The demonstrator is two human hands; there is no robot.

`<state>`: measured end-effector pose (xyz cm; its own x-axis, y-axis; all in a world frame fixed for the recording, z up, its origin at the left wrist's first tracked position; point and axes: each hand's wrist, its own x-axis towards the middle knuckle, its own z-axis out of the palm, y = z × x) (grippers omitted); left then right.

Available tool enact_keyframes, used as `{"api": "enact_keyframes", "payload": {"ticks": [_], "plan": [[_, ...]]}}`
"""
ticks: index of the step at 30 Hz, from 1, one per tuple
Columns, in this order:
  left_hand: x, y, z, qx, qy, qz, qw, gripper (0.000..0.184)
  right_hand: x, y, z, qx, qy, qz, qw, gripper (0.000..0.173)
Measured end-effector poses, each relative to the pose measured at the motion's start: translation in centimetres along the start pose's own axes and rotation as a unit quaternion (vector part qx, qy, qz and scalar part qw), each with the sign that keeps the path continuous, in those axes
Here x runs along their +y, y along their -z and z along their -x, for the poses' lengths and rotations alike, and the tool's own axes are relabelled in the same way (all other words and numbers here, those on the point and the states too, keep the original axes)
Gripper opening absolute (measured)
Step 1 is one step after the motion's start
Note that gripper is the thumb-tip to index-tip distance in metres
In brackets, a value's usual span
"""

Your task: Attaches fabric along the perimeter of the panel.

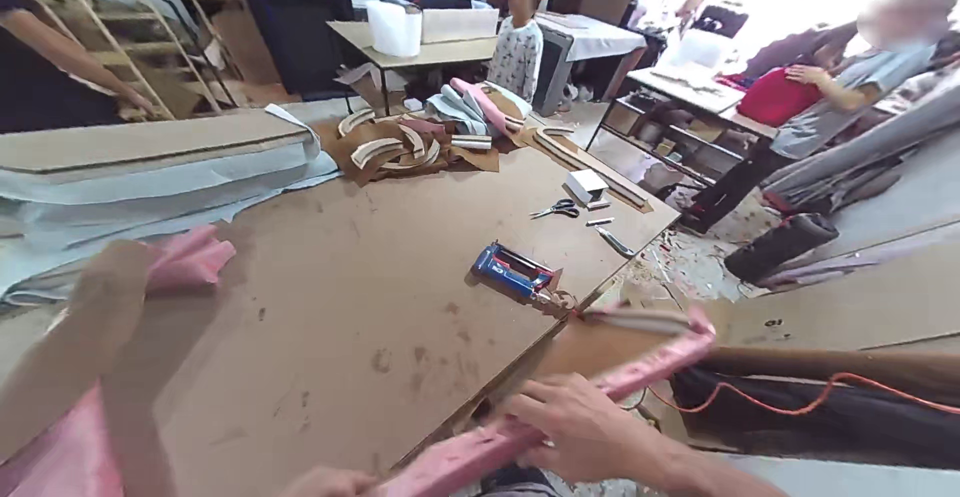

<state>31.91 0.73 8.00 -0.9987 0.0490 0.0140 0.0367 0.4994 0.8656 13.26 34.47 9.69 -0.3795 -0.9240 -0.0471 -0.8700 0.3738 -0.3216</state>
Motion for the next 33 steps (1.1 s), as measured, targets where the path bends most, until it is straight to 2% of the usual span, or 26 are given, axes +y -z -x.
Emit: {"api": "enact_keyframes", "payload": {"ticks": [2,4,6,9,11,15,19,22,25,27,29,31,33], "plan": [[-0.1,-1.4,-0.9,-0.105,0.029,-0.039,0.993,0.05,-0.6,-3.4,3.5,-0.074,-0.089,-0.09,0.989,0.04],[0.7,-2.3,-2.2,-0.203,0.078,-0.089,0.972,0.06,-0.8,-7.1,5.6,-0.079,-0.114,-0.148,0.979,0.039],[1.0,-2.7,-4.5,-0.267,0.128,-0.143,0.944,0.053,-0.1,-10.8,5.5,-0.036,-0.102,-0.174,0.979,0.035],[0.0,-2.5,-8.8,-0.365,0.196,-0.09,0.906,0.035,2.4,-15.6,2.6,-0.043,-0.092,-0.222,0.97,0.037],[-2.0,-2.9,-10.5,-0.376,0.249,-0.005,0.892,0.028,4.0,-18.4,0.1,-0.095,-0.099,-0.272,0.953,0.042],[-3.7,-3.5,-12.4,-0.307,0.376,0.19,0.853,0.032,6.4,-20.9,-4.3,-0.109,-0.044,-0.273,0.955,0.041],[-2.9,-3.3,-14.8,-0.307,0.432,0.188,0.827,0.027,8.6,-19.8,-5.6,-0.138,0.023,-0.281,0.949,0.036],[-1.0,-3.1,-17.3,-0.29,0.413,0.157,0.849,0.034,10.2,-17.8,-6.6,-0.19,0.068,-0.279,0.939,0.033],[1.0,-3.4,-20.6,-0.327,0.355,0.066,0.873,0.046,10.0,-16.5,-8.3,-0.264,0.064,-0.222,0.936,0.032],[1.8,-3.7,-22.3,-0.409,0.327,0.028,0.851,0.047,9.0,-15.4,-9.1,-0.291,0.016,-0.208,0.934,0.029],[2.1,-4.3,-22.9,-0.493,0.287,-0.004,0.821,0.048,8.0,-15.4,-8.6,-0.276,-0.029,-0.212,0.937,0.025],[2.2,-5.0,-23.2,-0.532,0.27,-0.05,0.801,0.058,7.2,-15.9,-7.9,-0.251,-0.073,-0.214,0.941,0.019],[2.0,-5.7,-23.7,-0.54,0.271,-0.097,0.791,0.059,6.5,-16.0,-8.1,-0.25,-0.115,-0.206,0.939,0.018]]}}
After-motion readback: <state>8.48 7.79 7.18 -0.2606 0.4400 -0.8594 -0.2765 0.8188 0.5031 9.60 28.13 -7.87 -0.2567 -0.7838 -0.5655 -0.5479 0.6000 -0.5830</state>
